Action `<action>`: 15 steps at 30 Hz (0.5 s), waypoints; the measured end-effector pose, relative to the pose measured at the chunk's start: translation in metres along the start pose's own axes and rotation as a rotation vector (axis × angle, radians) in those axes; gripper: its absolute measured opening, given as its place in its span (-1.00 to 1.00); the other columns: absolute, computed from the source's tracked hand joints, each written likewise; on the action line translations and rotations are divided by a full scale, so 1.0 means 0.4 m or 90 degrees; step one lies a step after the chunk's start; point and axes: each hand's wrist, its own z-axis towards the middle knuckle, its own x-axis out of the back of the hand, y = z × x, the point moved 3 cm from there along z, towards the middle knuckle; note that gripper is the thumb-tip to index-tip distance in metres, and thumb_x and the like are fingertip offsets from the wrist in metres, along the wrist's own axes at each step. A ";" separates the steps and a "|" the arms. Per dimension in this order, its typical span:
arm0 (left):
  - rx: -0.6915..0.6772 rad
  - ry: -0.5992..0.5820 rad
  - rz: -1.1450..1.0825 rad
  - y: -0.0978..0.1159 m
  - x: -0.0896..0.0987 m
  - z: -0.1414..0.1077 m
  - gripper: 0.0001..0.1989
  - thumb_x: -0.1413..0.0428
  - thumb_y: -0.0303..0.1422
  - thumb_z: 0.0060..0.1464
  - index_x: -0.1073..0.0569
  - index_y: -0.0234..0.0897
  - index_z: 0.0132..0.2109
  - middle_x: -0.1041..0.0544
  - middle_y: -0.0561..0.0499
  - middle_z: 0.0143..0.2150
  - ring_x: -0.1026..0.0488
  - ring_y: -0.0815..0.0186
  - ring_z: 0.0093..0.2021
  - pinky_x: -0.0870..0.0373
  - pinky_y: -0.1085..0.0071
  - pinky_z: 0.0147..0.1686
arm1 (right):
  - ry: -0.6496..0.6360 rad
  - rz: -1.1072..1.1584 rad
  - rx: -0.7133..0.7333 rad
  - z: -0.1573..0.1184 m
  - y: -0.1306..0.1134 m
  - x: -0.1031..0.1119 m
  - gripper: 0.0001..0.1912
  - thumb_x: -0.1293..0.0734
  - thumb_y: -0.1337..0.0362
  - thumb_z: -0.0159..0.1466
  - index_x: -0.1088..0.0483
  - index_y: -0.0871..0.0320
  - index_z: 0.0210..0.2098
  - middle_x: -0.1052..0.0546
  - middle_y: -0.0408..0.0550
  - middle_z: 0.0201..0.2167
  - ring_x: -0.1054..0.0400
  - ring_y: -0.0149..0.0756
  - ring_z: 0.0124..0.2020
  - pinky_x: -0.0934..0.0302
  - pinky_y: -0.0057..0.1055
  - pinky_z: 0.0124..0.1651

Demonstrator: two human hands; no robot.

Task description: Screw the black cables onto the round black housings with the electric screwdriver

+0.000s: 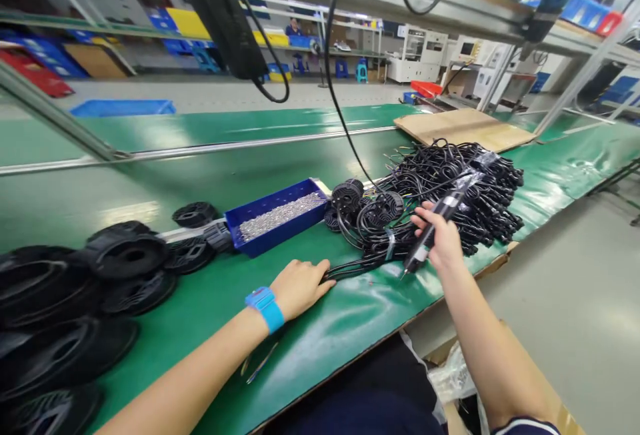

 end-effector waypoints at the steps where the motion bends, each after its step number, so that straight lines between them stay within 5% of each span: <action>1: 0.008 0.017 0.005 -0.005 -0.003 -0.014 -0.71 -0.07 -0.24 0.39 -0.53 -0.32 0.07 -0.68 -0.28 -0.08 -0.62 -0.12 0.04 -0.43 0.01 0.10 | 0.007 0.004 0.033 -0.004 -0.041 0.001 -0.73 -0.45 0.20 0.39 -0.47 0.26 -0.04 -0.57 -0.05 -0.22 -0.46 -0.40 -0.35 -0.39 -0.51 -0.38; 4: 0.018 0.058 -0.004 -0.027 -0.007 -0.040 -0.60 -0.07 -0.12 0.41 -0.46 -0.29 0.20 -0.61 -0.26 0.08 -0.56 -0.09 0.12 -0.44 0.03 0.10 | 0.006 0.036 0.190 -0.048 -0.181 -0.012 -0.53 -0.53 0.24 0.07 -0.49 0.17 -0.03 -0.58 -0.12 -0.34 -0.43 -0.44 -0.46 -0.34 -0.56 -0.45; 8: 0.008 0.142 -0.081 -0.084 -0.016 -0.077 -0.28 -0.20 0.13 0.26 -0.35 -0.24 0.35 -0.55 -0.19 0.17 -0.54 -0.03 0.14 -0.48 0.09 0.09 | -0.044 0.057 0.359 -0.160 -0.287 -0.055 -0.49 -0.49 0.13 0.04 -0.49 0.01 -0.01 -0.57 -0.21 -0.41 -0.46 -0.34 -0.47 -0.51 -0.35 -0.34; 12: -0.010 0.296 -0.103 -0.125 -0.039 -0.152 -0.33 -0.14 0.19 0.26 -0.42 -0.25 0.24 -0.57 -0.18 0.15 -0.54 0.01 0.08 -0.48 0.12 0.03 | -0.237 -0.131 0.216 -0.240 -0.198 -0.109 -0.53 -0.56 0.15 0.13 -0.49 0.09 0.00 -0.64 0.01 -0.32 -0.48 -0.24 -0.54 -0.35 -0.39 -0.58; 15: -0.014 0.353 -0.082 -0.131 -0.056 -0.200 -0.50 -0.02 0.11 0.40 -0.50 -0.22 0.08 -0.62 -0.13 0.01 -0.55 0.08 -0.03 -0.45 0.17 -0.06 | -0.373 -0.369 0.097 -0.272 -0.066 -0.142 -0.51 -0.48 0.00 0.25 -0.45 0.10 0.07 -0.65 0.14 -0.16 -0.59 -0.09 -0.32 -0.42 -0.32 -0.46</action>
